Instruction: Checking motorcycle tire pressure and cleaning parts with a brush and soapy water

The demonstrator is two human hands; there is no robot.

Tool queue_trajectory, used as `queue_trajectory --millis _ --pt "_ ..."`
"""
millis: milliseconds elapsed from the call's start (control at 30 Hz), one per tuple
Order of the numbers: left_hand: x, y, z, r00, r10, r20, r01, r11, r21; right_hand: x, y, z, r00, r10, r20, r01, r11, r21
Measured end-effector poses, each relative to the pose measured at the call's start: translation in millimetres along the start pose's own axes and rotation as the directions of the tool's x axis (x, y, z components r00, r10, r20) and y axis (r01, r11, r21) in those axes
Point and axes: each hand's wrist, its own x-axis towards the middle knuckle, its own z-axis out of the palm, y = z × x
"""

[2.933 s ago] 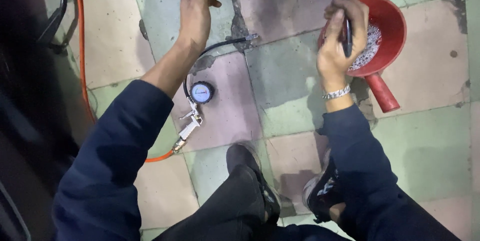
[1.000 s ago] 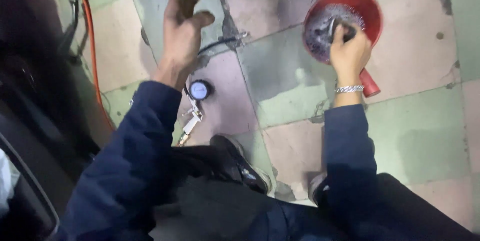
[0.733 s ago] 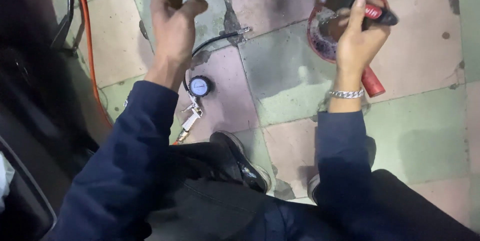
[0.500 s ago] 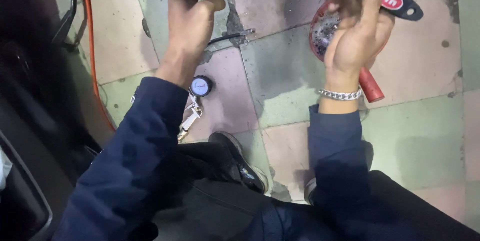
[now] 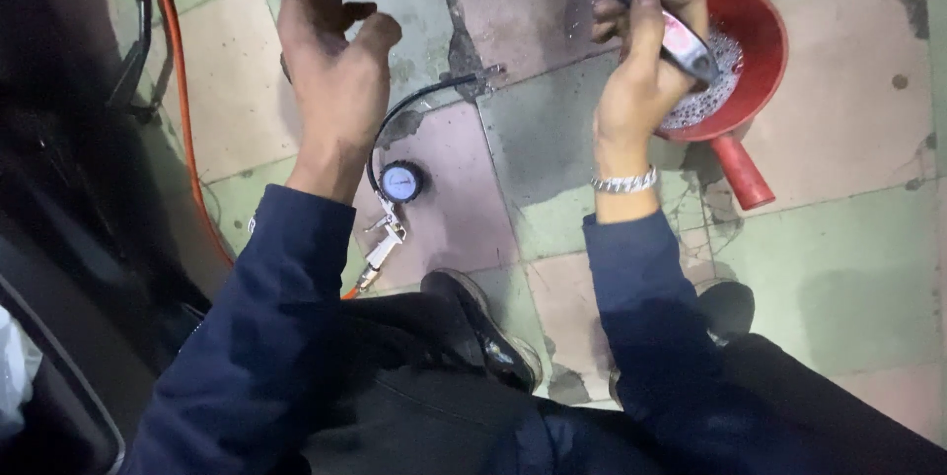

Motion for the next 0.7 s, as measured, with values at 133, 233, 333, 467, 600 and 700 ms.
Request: queue_trajectory --millis 133,233,333,467,600,700 --pt "1 -1 4 1.0 0.0 -0.013 -0.001 0.993 -0.122 -31 -42 21 0.987 -0.129 0.096 0.129 0.992 0.011" --pt "1 -1 3 1.0 0.005 -0.003 -0.006 0.992 -0.123 -51 -18 22 0.987 -0.162 0.016 0.162 0.987 0.004" --pt "4 5 3 1.0 -0.009 0.003 0.009 0.994 -0.113 -58 58 -10 0.996 0.003 -0.086 -0.023 0.97 -0.241" --pt "1 3 0 0.997 -0.077 0.013 0.078 0.992 -0.1 -59 32 0 0.997 0.017 0.073 0.007 0.947 -0.32" --pt "4 1 1 1.0 -0.015 -0.009 0.014 0.995 -0.1 -63 -8 23 0.855 -0.398 0.332 0.484 0.842 -0.239" --pt "3 0 2 0.999 -0.04 -0.019 0.037 0.993 -0.111 -76 24 17 0.784 -0.443 0.435 0.57 0.791 -0.221"
